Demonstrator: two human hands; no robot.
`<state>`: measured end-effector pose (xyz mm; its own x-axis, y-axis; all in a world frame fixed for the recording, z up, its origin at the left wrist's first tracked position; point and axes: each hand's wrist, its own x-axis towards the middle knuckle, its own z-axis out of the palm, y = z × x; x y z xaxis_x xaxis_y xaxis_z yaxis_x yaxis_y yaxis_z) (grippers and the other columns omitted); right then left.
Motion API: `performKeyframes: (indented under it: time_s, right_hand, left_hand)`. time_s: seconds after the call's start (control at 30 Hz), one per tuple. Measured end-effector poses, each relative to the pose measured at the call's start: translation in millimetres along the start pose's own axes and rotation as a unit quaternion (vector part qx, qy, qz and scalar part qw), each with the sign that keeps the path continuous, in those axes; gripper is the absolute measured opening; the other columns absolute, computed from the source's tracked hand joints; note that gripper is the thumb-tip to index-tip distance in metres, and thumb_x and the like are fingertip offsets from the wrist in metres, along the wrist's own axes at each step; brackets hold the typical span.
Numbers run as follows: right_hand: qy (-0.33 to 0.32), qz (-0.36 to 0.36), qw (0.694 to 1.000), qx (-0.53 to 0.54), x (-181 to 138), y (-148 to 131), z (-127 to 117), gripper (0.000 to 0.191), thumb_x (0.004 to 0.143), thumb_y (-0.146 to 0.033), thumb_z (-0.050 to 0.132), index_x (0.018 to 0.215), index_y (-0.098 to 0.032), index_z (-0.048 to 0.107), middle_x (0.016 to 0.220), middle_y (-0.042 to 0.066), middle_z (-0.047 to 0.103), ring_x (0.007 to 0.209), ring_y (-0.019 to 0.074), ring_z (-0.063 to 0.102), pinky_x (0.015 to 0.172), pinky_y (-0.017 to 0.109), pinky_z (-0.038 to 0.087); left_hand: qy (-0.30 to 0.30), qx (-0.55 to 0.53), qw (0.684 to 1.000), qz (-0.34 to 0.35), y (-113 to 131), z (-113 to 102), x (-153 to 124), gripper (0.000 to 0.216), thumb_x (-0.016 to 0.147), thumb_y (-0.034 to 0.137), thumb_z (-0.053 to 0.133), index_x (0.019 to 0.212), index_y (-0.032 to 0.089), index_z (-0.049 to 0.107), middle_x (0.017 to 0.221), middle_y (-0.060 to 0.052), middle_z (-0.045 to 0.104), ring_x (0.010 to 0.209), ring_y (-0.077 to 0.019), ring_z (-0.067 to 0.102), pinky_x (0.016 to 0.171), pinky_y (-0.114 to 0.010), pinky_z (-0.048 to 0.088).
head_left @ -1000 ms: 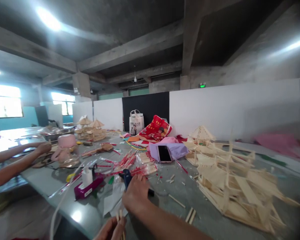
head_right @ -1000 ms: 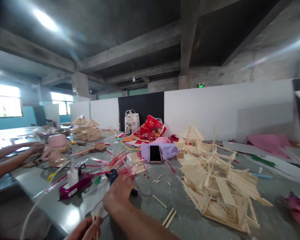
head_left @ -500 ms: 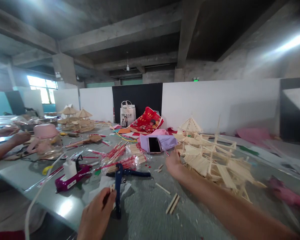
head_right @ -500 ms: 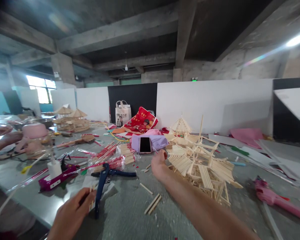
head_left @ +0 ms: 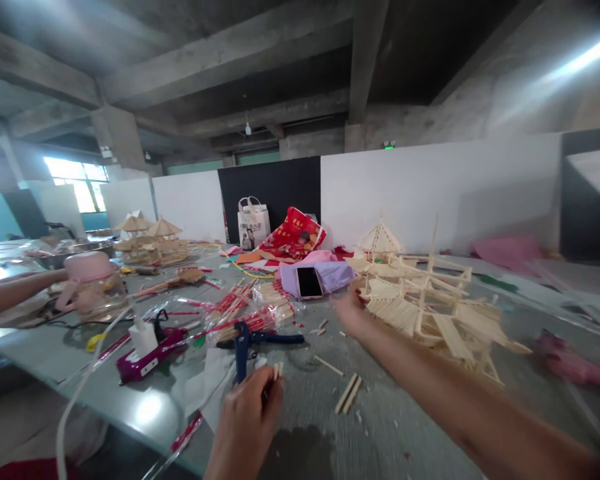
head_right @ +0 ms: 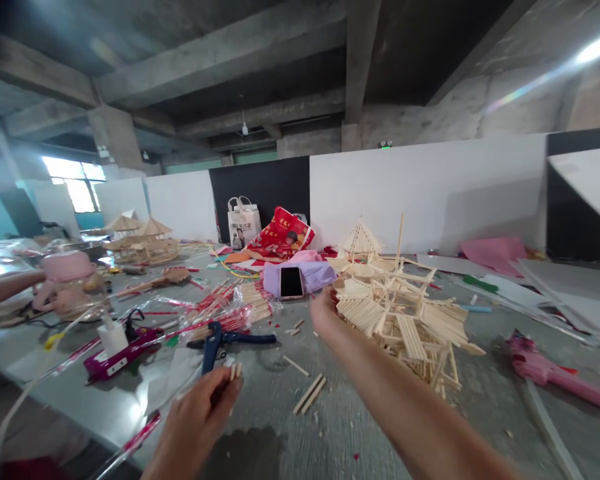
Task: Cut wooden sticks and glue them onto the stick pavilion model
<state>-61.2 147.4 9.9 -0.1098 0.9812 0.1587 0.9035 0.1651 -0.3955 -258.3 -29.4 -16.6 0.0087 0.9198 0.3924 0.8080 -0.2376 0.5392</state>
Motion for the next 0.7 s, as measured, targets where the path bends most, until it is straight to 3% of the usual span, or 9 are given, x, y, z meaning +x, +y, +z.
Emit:
performKeyframes:
  time_s: [0.17, 0.27, 0.33, 0.47, 0.53, 0.63, 0.7]
  right_hand:
    - [0.014, -0.088, 0.977, -0.194, -29.2, -34.3, -14.8, 0.016, 0.084, -0.023, 0.052, 0.097, -0.014, 0.058, 0.105, 0.006, 0.056, 0.1, 0.022, 0.05, 0.088, 0.047, 0.035]
    - [0.019, -0.174, 0.951, -0.255, -82.5, -55.1, -20.0, 0.015, 0.079, -0.007, 0.049, 0.081, -0.006, 0.064, 0.088, 0.017, 0.062, 0.093, 0.032, 0.05, 0.083, 0.055, 0.031]
    - [0.007, -0.246, 0.931, -0.27, -123.4, -56.7, -19.2, 0.018, 0.077, -0.006, 0.048, 0.083, -0.005, 0.065, 0.086, 0.02, 0.062, 0.086, 0.0322, 0.051, 0.076, 0.051, 0.035]
    - [-0.019, -0.36, 0.89, -0.28, -186.4, -26.0, -9.7, 0.019, 0.074, -0.012, 0.051, 0.084, -0.006, 0.066, 0.079, 0.017, 0.063, 0.074, 0.0284, 0.053, 0.071, 0.045, 0.04]
    - [0.018, -0.399, 0.869, -0.294, -204.5, -2.6, -6.0, 0.023, 0.076, -0.012, 0.047, 0.091, -0.007, 0.065, 0.081, 0.016, 0.063, 0.073, 0.0282, 0.054, 0.072, 0.046, 0.041]
    - [0.04, -0.391, 0.874, -0.286, -225.4, 32.6, -5.4, 0.032, 0.077, -0.012, 0.043, 0.105, -0.01, 0.06, 0.08, 0.013, 0.064, 0.066, 0.0265, 0.055, 0.065, 0.043, 0.047]
    - [0.041, -0.384, 0.884, -0.263, -240.7, 57.9, -4.9, 0.03, 0.078, -0.009, 0.039, 0.094, -0.018, 0.063, 0.073, 0.009, 0.064, 0.06, 0.0239, 0.056, 0.057, 0.038, 0.049]
  left_hand:
    - [-0.075, -0.007, 0.997, 0.021, 10.8, 8.3, 11.2, 0.023, 0.08, 0.03, 0.039, 0.061, 0.02, 0.045, 0.055, 0.003, 0.049, 0.054, -0.0111, 0.045, 0.052, -0.021, 0.024]
    - [-0.113, 0.015, 0.993, 0.029, 12.8, 12.4, 20.7, 0.022, 0.078, 0.027, 0.04, 0.059, 0.019, 0.048, 0.052, 0.003, 0.05, 0.052, -0.0107, 0.046, 0.05, -0.021, 0.022]
    - [-0.132, 0.04, 0.99, 0.031, 14.5, 14.6, 27.1, 0.024, 0.077, 0.026, 0.04, 0.058, 0.018, 0.05, 0.051, 0.002, 0.052, 0.053, -0.0111, 0.047, 0.049, -0.021, 0.022]
    - [-0.171, 0.093, 0.98, 0.046, 26.1, 19.3, 39.0, 0.023, 0.075, 0.027, 0.043, 0.061, 0.016, 0.057, 0.055, 0.0, 0.056, 0.056, -0.0127, 0.051, 0.049, -0.021, 0.024]
    - [-0.176, 0.104, 0.977, 0.059, 35.6, 24.2, 45.9, 0.018, 0.073, 0.025, 0.046, 0.066, 0.016, 0.06, 0.06, -0.001, 0.06, 0.06, -0.0135, 0.053, 0.052, -0.021, 0.027]
    - [-0.173, 0.117, 0.975, 0.072, 48.6, 35.1, 58.6, 0.016, 0.07, 0.022, 0.048, 0.075, 0.018, 0.063, 0.071, -0.003, 0.064, 0.068, -0.016, 0.056, 0.057, -0.023, 0.031]
    - [-0.179, 0.127, 0.973, 0.076, 54.7, 43.4, 66.8, 0.014, 0.067, 0.02, 0.052, 0.072, 0.019, 0.064, 0.073, -0.005, 0.065, 0.072, -0.0179, 0.057, 0.059, -0.024, 0.033]
